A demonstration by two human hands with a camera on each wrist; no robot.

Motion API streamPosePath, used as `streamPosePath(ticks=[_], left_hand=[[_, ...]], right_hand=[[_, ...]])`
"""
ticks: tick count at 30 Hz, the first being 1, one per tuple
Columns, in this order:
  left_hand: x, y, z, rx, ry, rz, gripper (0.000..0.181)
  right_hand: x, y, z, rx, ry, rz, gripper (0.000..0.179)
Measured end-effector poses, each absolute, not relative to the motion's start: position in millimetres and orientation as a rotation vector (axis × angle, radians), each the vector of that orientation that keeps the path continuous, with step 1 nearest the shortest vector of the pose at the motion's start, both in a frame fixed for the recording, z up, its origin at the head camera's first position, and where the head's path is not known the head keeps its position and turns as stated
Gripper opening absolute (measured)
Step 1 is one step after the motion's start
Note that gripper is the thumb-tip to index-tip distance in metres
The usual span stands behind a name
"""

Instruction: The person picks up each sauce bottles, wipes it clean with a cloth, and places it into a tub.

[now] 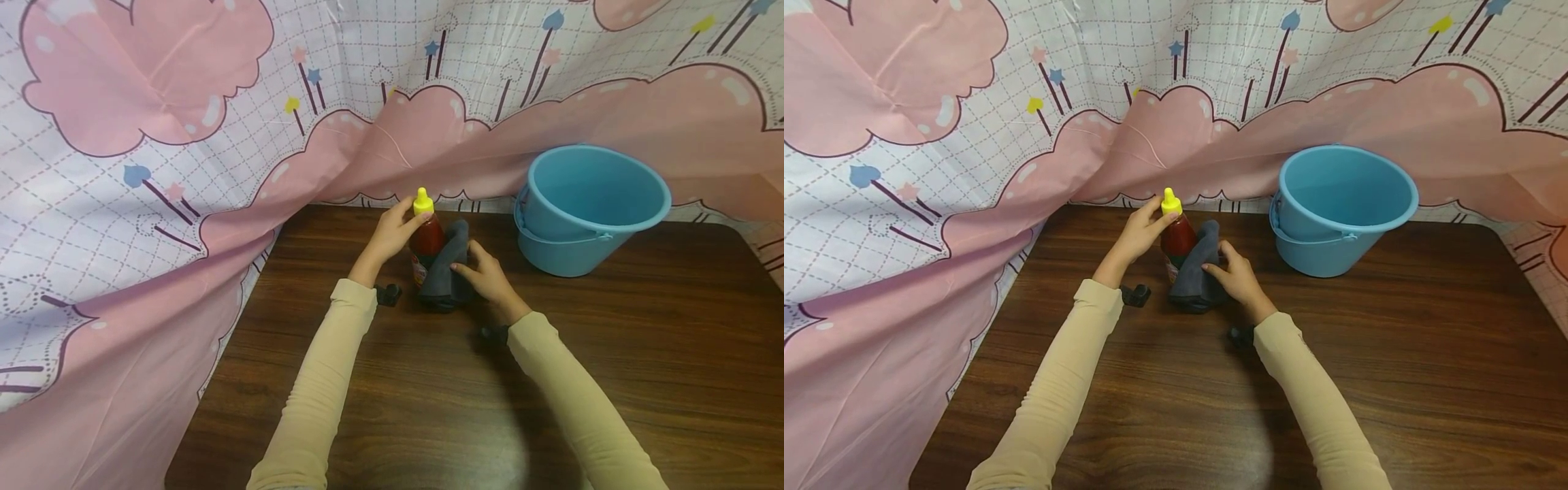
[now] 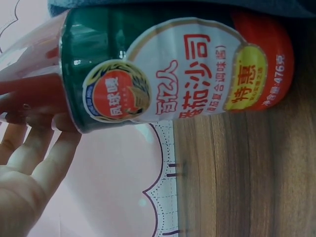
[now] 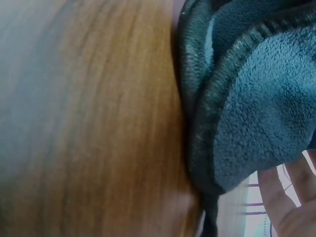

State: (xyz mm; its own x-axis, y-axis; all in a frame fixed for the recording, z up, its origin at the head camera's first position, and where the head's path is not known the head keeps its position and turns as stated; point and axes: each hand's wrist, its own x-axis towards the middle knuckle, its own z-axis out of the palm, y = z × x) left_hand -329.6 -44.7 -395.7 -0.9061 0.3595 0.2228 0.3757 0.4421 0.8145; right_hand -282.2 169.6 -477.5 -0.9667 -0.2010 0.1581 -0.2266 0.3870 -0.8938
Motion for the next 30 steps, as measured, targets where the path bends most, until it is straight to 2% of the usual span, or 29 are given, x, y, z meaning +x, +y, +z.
streamPosePath(ticks=[8,14,30], left_hand=[[-330.6,-44.1,-394.8,-0.657,-2.662,-1.509,0.043],[-331.3,-44.4,-395.7,-0.653,-2.659,-1.506,0.042],[-330.4,-36.1,-394.1,-0.639,-2.632,-1.465,0.039]], right_hand=[[-281.2,169.0,-481.2,0.372,-2.562,1.702,0.038],[-280.8,170.7,-474.0,0.362,-2.566,1.660,0.033],[-276.7,155.0,-420.7,0.398,-2.448,1.512,0.035]])
